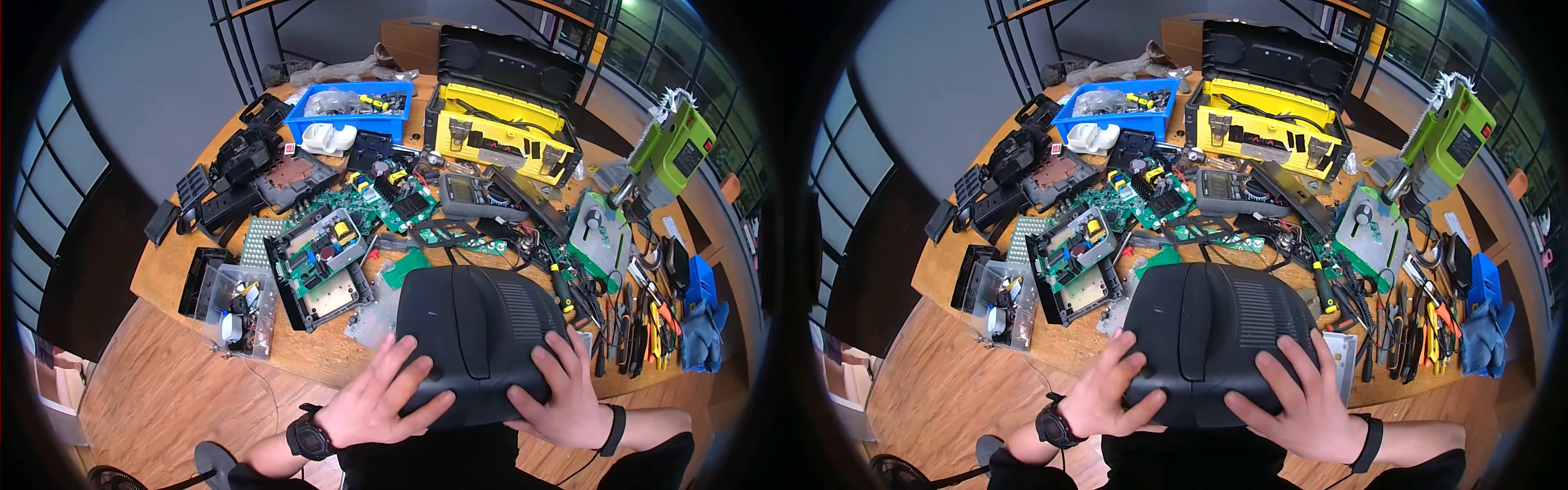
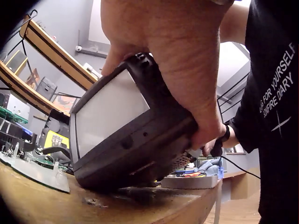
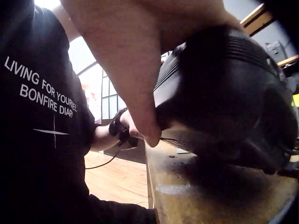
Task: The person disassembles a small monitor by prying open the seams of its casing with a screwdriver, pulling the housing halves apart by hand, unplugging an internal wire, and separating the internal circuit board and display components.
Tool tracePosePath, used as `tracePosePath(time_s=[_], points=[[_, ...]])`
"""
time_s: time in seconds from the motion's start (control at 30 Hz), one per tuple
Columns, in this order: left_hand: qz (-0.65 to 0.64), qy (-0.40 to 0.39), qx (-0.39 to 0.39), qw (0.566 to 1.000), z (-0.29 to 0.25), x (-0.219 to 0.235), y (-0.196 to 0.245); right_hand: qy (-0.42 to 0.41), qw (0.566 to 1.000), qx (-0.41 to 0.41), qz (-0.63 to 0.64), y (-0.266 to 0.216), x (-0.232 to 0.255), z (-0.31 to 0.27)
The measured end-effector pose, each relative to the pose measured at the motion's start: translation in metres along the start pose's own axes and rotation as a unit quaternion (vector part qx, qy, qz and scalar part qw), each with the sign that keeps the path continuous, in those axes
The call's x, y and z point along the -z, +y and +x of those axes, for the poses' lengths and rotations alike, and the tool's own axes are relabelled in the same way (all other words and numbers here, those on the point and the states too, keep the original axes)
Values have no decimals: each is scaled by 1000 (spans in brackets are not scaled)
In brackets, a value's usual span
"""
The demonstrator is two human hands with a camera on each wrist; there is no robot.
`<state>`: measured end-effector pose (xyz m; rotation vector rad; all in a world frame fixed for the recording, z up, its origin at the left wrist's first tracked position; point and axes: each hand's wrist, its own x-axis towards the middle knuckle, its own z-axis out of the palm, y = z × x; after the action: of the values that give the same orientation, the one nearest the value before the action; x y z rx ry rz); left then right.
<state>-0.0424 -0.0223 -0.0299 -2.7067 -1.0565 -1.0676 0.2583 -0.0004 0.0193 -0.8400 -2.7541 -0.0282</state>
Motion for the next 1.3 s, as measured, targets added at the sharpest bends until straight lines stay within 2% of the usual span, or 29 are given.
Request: tracePosePath(time_s=[0.03,0.2,0.33,0.53,0.6,0.8,0.9,0.97,1.0,1.07,1.1,1.13,1.17,1.2,1.3], points=[[39,-8,-21,999,-3,-2,0,17,1000,4,-9,0,-5,-5],[60,11,-44,997,-12,-13,6,60,998,12,-9,-1,-22,-24],[93,-13,-68,993,-19,-13,6,42,999,4,-2,-2,-21,-29],[102,-36,-92,990,-31,-17,7,41,996,-74,35,-6,-22,-31],[122,-24,-102,987,-41,-25,8,78,996,-40,19,-7,-34,-39],[154,-4,-98,983,-50,-33,11,72,996,-51,25,-13,-41,-46],[116,4,-95,989,-52,-34,13,62,997,-40,26,-14,-43,-52],[-16,-12,-9,1000,-54,-32,19,64,997,-40,27,-15,-45,-55],[-17,-14,-10,1000,-59,-35,16,66,997,-37,29,-15,-46,-55],[-159,-13,-31,987,-72,-43,6,70,996,-45,36,-16,-47,-55],[-159,-13,-30,987,-75,-47,12,74,995,-50,42,-17,-48,-54],[-233,-41,103,966,-73,-52,21,74,995,-50,42,-17,-48,-55],[-301,-67,234,922,-71,-53,27,69,996,-44,35,-18,-49,-57],[-300,-66,234,922,-67,-49,27,63,997,-39,28,-18,-50,-59],[-228,-83,141,960,-47,-28,26,67,996,-41,32,-19,-53,-61]])
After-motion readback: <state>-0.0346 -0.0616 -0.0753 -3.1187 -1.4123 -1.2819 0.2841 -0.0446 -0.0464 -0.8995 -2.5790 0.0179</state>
